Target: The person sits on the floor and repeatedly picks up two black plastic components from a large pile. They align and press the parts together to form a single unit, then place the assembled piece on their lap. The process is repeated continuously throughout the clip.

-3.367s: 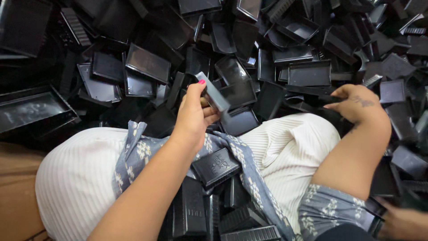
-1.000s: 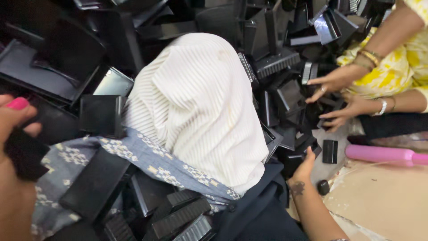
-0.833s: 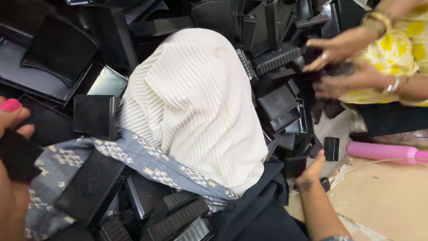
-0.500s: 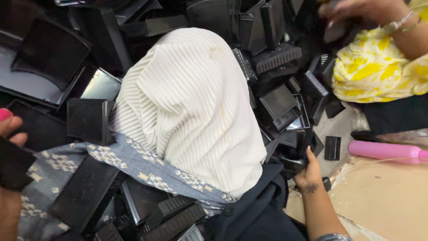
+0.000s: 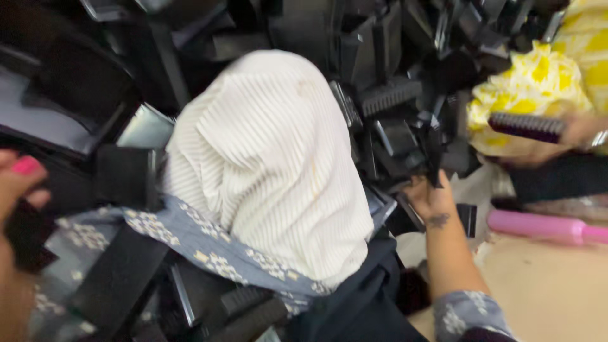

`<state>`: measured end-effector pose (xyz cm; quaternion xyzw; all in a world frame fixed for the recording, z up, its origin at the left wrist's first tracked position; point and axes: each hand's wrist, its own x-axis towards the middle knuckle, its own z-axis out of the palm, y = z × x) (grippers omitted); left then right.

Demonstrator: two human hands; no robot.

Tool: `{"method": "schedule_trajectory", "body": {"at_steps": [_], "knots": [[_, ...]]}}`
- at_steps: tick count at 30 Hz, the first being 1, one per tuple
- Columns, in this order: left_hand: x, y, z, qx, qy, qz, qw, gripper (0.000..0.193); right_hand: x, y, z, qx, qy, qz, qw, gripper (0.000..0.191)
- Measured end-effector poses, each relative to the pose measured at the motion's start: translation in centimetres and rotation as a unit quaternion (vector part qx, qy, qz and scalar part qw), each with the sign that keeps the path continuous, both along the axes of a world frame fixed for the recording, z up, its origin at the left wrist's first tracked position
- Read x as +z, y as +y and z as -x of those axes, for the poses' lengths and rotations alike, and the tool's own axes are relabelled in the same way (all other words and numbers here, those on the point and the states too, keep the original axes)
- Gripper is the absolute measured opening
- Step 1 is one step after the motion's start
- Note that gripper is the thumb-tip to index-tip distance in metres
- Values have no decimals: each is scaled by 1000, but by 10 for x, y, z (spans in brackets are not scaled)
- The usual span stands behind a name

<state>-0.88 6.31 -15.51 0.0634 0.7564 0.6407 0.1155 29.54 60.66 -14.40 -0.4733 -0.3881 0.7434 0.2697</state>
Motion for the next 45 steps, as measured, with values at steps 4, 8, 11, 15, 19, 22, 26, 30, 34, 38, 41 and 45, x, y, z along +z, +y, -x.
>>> {"method": "schedule_trajectory", "body": {"at_steps": [4, 8, 11, 15, 19, 22, 26, 30, 34, 38, 41, 45], "knots": [[39, 23, -2, 144, -159, -7, 977, 28, -2, -31, -23, -31, 24, -107, 993, 24], [65, 34, -4, 136, -71, -39, 987, 50, -38, -78, -57, -190, -310, -214, 907, 30], [72, 42, -7, 107, -20, 4, 994, 56, -67, -67, -48, -37, -471, -334, 816, 36], [76, 46, -6, 98, -34, -2, 995, 58, -75, -55, -34, -1, -398, -304, 865, 37], [81, 43, 0, 118, -54, -59, 990, 61, -64, -75, -37, -116, -219, -90, 965, 49], [82, 44, 4, 132, -63, -50, 988, 63, -49, -82, -31, -105, -144, -37, 983, 62], [80, 44, 2, 122, -74, -24, 989, 63, -40, -77, -36, -104, -56, 71, 990, 78], [77, 41, 1, 119, -69, -25, 990, 65, -48, -66, -39, -40, -38, -62, 997, 58], [76, 40, 3, 118, -61, -49, 990, 65, -43, -65, -37, 6, -21, -87, 996, 59], [75, 42, 3, 130, -62, -14, 989, 62, -28, -72, -37, 60, 53, -146, 986, 62], [75, 43, 3, 115, -77, -18, 990, 64, -27, -65, -36, 65, 72, -1, 995, 69], [74, 41, 4, 129, -85, -2, 988, 65, -48, -41, -34, 60, 5, -29, 998, 61]]}}
